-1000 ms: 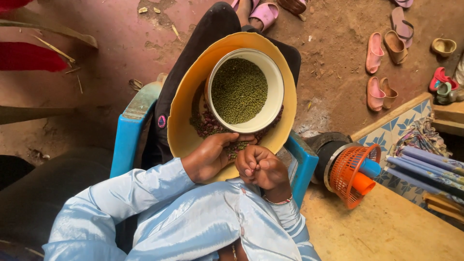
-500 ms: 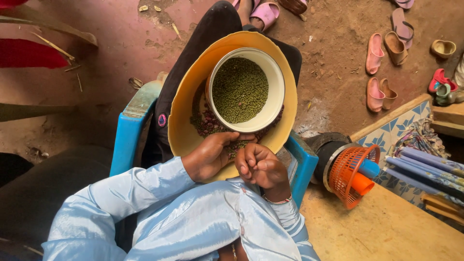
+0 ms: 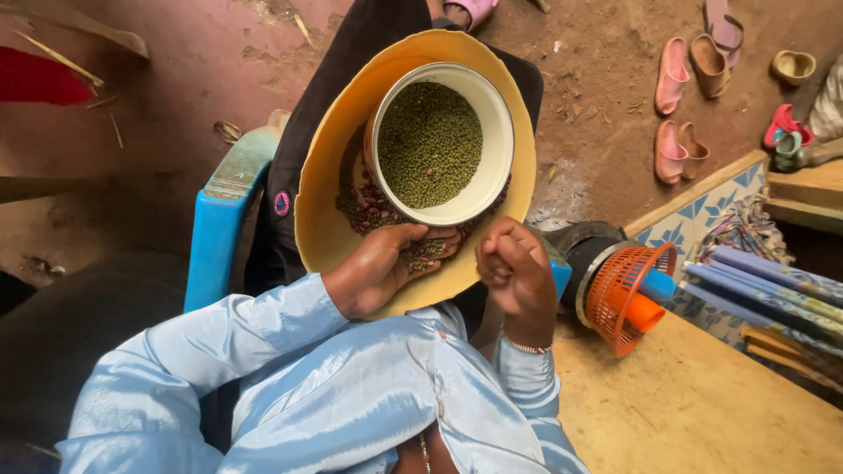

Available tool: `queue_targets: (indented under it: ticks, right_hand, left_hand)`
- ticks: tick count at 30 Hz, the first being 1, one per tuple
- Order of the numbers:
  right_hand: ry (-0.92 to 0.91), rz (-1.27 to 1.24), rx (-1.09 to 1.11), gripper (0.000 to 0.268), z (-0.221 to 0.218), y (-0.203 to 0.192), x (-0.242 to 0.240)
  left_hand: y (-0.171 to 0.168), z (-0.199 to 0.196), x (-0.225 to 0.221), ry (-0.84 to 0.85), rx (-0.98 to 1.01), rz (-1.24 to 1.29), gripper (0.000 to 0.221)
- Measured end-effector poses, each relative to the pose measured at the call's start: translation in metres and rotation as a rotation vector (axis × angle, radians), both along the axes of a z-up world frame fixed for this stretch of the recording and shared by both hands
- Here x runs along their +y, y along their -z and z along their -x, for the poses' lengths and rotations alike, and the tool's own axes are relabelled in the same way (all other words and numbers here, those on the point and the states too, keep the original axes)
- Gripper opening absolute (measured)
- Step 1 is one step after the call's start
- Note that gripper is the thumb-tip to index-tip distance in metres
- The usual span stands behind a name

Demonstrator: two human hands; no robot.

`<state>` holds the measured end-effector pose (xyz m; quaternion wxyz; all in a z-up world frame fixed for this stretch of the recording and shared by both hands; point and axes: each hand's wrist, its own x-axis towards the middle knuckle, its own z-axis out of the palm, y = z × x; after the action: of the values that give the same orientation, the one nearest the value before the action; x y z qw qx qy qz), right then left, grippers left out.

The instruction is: Manually sorting mung beans by picking out debris and discolored beans from a large bowl.

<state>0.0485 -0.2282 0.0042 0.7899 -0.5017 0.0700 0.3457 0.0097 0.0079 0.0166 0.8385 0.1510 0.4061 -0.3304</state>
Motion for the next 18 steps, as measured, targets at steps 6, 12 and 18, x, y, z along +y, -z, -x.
queue_targets:
  ticks: [6,12,18]
  right_hand:
    - [-0.604,0.997,-0.769,0.013,-0.073,-0.070,0.063]
    - [-0.981,1.036,-0.852,0.019,-0.109,-0.027,0.096]
    - [-1.022,1.067,-0.846,0.030,-0.111,-0.008,0.098]
  left_hand:
    - [0.018,0.007,-0.006,-0.080,0.028,0.028,0.034]
    - [-0.009,0.000,0.004,-0.019,-0.045,0.007,0.043]
    - [-0.001,0.002,0.000,-0.010,-0.044,0.003,0.044]
